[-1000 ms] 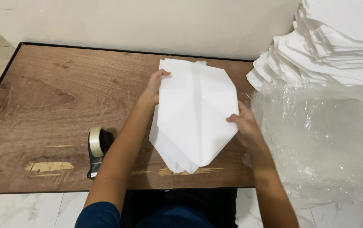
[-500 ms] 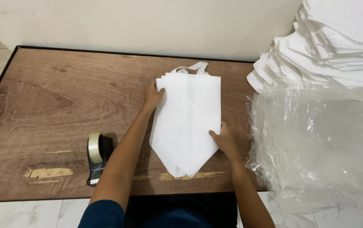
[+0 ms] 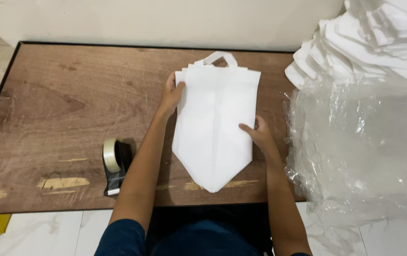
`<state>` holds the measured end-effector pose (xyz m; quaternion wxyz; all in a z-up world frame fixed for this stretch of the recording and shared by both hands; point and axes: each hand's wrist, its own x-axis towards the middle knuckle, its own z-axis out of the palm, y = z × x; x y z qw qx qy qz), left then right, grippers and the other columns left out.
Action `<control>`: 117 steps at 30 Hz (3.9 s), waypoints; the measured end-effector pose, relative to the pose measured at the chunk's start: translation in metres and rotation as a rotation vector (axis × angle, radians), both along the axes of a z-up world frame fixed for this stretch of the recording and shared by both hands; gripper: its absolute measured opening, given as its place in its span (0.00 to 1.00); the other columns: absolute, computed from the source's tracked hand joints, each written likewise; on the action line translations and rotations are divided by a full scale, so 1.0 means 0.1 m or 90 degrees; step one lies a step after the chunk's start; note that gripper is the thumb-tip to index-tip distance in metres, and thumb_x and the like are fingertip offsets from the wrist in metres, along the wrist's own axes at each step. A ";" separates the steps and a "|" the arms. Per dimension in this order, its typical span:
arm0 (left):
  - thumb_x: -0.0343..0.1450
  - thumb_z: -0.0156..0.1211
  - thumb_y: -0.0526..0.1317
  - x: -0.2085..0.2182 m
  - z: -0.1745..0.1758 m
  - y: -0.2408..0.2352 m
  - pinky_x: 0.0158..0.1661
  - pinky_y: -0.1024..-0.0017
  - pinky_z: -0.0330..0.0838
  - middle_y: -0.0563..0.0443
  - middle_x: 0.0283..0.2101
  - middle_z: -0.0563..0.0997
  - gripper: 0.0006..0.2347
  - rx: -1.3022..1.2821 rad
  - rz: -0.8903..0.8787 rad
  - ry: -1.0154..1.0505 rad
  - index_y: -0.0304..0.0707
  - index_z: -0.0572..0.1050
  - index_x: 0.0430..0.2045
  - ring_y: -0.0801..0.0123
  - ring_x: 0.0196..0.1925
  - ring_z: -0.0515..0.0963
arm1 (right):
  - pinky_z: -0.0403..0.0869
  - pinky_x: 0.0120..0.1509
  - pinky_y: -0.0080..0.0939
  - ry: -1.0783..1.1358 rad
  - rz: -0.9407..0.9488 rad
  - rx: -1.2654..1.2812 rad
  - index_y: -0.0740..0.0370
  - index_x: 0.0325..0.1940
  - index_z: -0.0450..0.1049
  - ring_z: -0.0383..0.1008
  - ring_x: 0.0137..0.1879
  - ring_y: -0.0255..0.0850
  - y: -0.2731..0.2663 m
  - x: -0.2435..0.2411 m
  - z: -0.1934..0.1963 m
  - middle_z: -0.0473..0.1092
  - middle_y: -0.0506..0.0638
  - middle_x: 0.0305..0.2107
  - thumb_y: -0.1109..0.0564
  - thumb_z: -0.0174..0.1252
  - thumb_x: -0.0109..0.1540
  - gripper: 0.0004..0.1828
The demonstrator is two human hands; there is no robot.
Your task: The person repeatedly picks up sheets of white tissue paper from a large stack, folds them in half, and places them onto a smaller stack on the table. The person also handles a roll of tape and a sheet of bubble wrap.
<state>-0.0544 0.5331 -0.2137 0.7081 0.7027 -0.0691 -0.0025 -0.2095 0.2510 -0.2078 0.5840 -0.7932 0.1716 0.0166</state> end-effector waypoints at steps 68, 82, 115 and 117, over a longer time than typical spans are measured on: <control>0.71 0.58 0.39 0.43 1.84 -4.44 0.43 0.52 0.69 0.43 0.54 0.70 0.16 0.595 -0.124 -0.800 0.35 0.66 0.52 0.50 0.58 0.68 | 0.69 0.33 0.49 -0.250 -0.328 -0.987 0.50 0.49 0.76 0.67 0.43 0.52 -3.09 0.90 2.06 0.70 0.50 0.39 0.72 0.55 0.53 0.25; 0.61 0.54 0.26 0.21 2.27 -4.63 0.35 0.61 0.64 0.59 0.37 0.80 0.17 0.429 0.038 -0.903 0.52 0.78 0.37 0.64 0.30 0.77 | 0.73 0.52 0.41 -0.696 -0.486 -0.367 0.51 0.43 0.78 0.68 0.57 0.39 -2.61 0.40 2.26 0.63 0.47 0.47 0.57 0.52 0.65 0.09; 0.68 0.53 0.60 0.02 2.90 -1.58 0.58 0.61 0.68 0.42 0.63 0.67 0.32 0.050 -0.061 -0.323 0.37 0.58 0.60 0.55 0.64 0.70 | 0.71 0.65 0.43 -0.354 -0.085 0.272 0.47 0.75 0.51 0.66 0.68 0.46 -1.51 -0.81 2.71 0.62 0.50 0.65 0.71 0.51 0.53 0.47; 0.69 0.58 0.56 -0.06 3.00 -1.30 0.59 0.53 0.66 0.44 0.68 0.62 0.33 0.072 -0.077 -0.344 0.41 0.54 0.64 0.53 0.70 0.63 | 0.69 0.65 0.48 -0.297 -0.097 0.246 0.45 0.75 0.49 0.64 0.67 0.47 -1.34 -0.86 2.62 0.61 0.50 0.65 0.70 0.49 0.53 0.48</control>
